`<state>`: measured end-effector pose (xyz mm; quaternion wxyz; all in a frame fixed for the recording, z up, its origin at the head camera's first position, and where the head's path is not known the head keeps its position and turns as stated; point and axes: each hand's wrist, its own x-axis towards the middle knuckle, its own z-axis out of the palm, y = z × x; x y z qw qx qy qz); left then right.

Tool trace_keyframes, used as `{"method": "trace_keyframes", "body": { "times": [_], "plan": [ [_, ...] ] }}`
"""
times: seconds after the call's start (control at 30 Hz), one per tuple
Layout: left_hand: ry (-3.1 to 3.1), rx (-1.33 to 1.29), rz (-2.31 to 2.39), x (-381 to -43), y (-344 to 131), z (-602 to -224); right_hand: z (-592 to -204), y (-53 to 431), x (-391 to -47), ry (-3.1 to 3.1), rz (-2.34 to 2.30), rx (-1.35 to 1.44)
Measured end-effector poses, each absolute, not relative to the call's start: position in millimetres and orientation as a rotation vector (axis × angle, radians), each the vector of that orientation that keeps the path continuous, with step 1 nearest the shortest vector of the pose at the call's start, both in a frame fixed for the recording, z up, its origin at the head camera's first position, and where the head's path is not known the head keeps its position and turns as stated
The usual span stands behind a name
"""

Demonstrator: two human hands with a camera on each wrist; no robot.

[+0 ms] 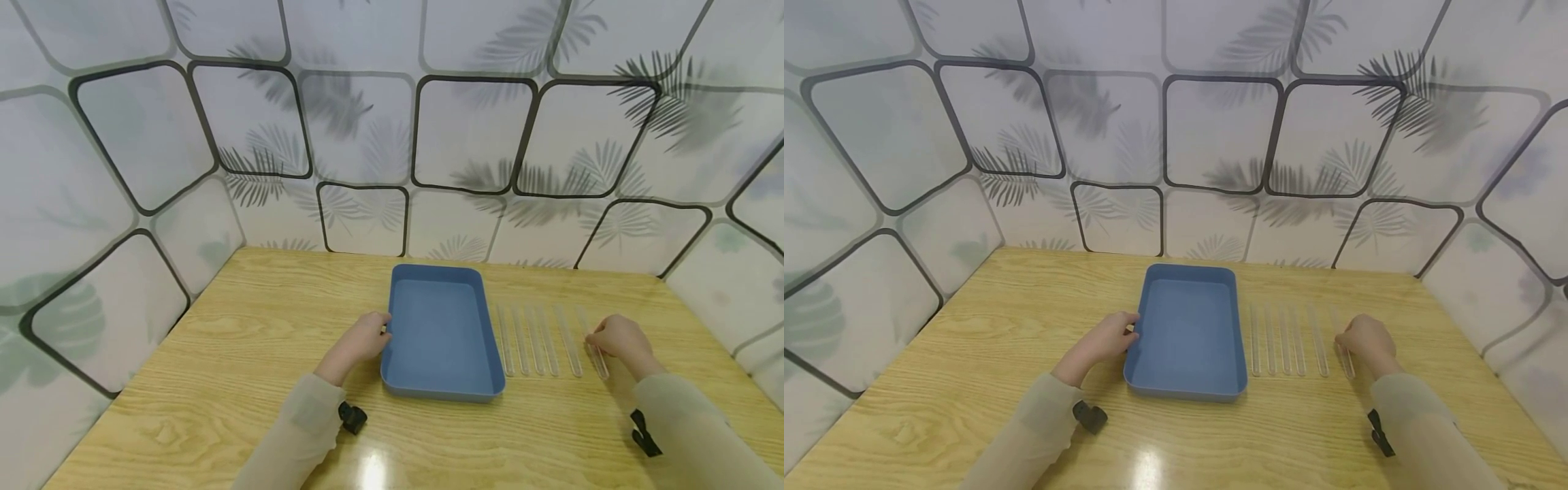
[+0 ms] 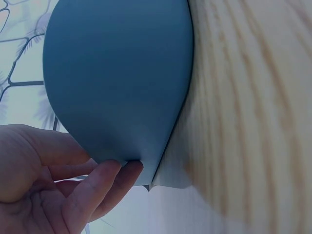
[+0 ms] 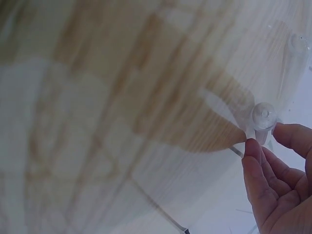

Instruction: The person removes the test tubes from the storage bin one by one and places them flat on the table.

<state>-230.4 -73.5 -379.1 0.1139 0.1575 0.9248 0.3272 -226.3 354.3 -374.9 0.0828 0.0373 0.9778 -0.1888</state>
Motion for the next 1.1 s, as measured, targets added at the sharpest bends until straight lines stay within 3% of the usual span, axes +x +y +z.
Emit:
{"method": "trace_keyframes", "body": {
  "times": [1.1],
  "plan": [
    [2.712, 0.461, 0.966, -231.2, -74.6, -380.5, -370.2, 356.5, -223.9, 2.917, -0.512, 0.139]
  ]
}}
